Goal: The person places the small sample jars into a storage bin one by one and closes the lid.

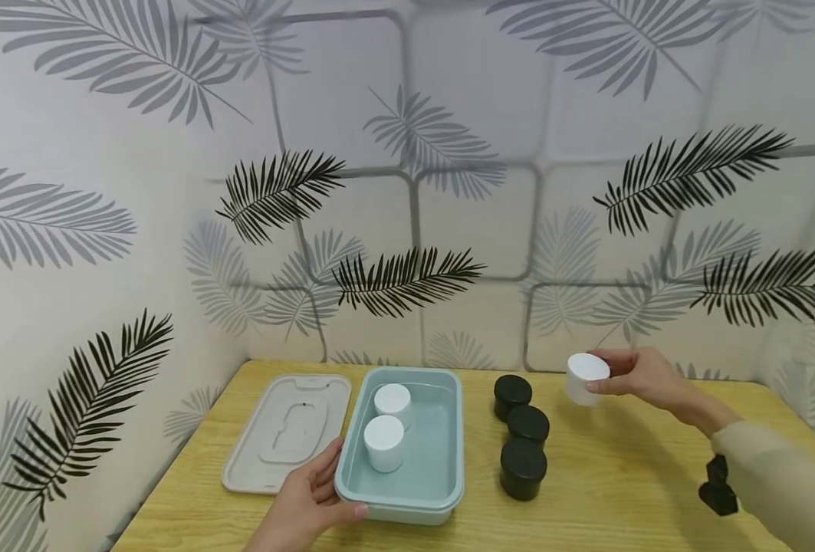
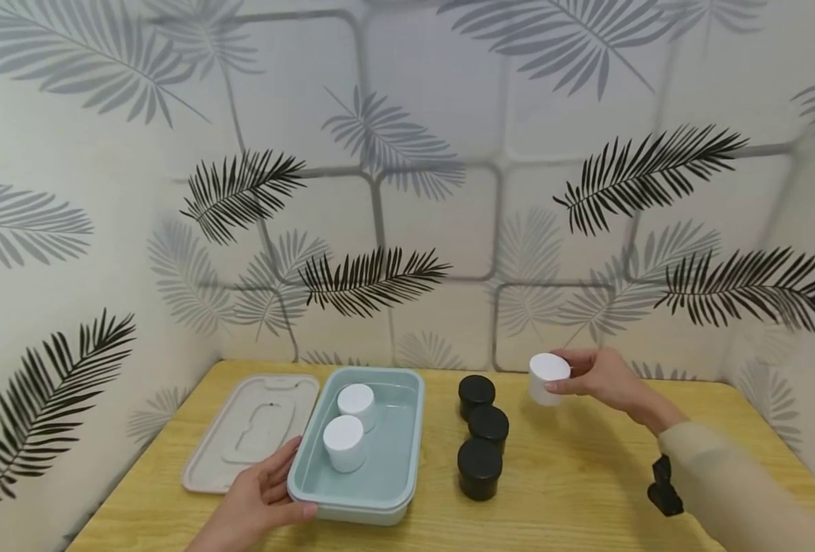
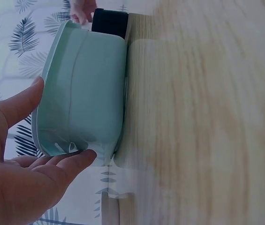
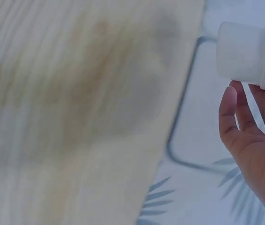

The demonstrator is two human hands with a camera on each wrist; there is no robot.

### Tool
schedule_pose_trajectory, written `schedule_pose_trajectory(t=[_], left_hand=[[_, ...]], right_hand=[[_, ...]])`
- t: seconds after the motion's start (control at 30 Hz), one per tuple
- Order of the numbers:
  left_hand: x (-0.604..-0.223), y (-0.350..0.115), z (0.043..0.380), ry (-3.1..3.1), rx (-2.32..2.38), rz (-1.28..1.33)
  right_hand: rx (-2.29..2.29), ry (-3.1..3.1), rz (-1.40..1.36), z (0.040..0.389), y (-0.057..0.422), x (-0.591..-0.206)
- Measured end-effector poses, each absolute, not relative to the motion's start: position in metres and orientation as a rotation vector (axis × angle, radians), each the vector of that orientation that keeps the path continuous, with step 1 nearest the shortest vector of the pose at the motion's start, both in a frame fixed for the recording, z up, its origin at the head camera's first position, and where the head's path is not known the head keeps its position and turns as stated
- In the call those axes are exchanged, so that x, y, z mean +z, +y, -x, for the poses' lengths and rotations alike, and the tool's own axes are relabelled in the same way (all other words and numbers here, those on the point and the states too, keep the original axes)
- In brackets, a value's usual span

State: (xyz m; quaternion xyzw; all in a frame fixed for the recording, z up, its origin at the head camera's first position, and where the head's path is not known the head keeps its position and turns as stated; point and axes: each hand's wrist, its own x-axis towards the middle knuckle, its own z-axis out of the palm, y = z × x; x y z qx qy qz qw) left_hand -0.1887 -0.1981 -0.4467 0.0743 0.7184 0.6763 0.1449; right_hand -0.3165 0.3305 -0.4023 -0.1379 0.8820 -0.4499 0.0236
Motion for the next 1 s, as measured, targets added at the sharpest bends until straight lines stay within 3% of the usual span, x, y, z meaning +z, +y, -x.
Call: schedule_pose_trajectory(t=[0.2,0.43,0.67,1.0], left_hand=[[-0.446,-0.199,0.189,2.070,1.952,-0.232],[-0.445,-0.200,0.186,2.076,1.964,-0.246],[-0.446,-0.199,0.186,2.065,1.978,-0.255],[-0.447,-0.198,0.186,2.044,1.986,-0.256]], right_hand=[[-1.376,2.754,0.480,0.303,0.298,-0.364],[-1.450,2.699,0.589,0.282,0.221,-0.342],[-1.532,2.554,0.688,0.262,0.153,-0.350],[-1.541,2.424,0.775,0.244,0.092,-0.379]])
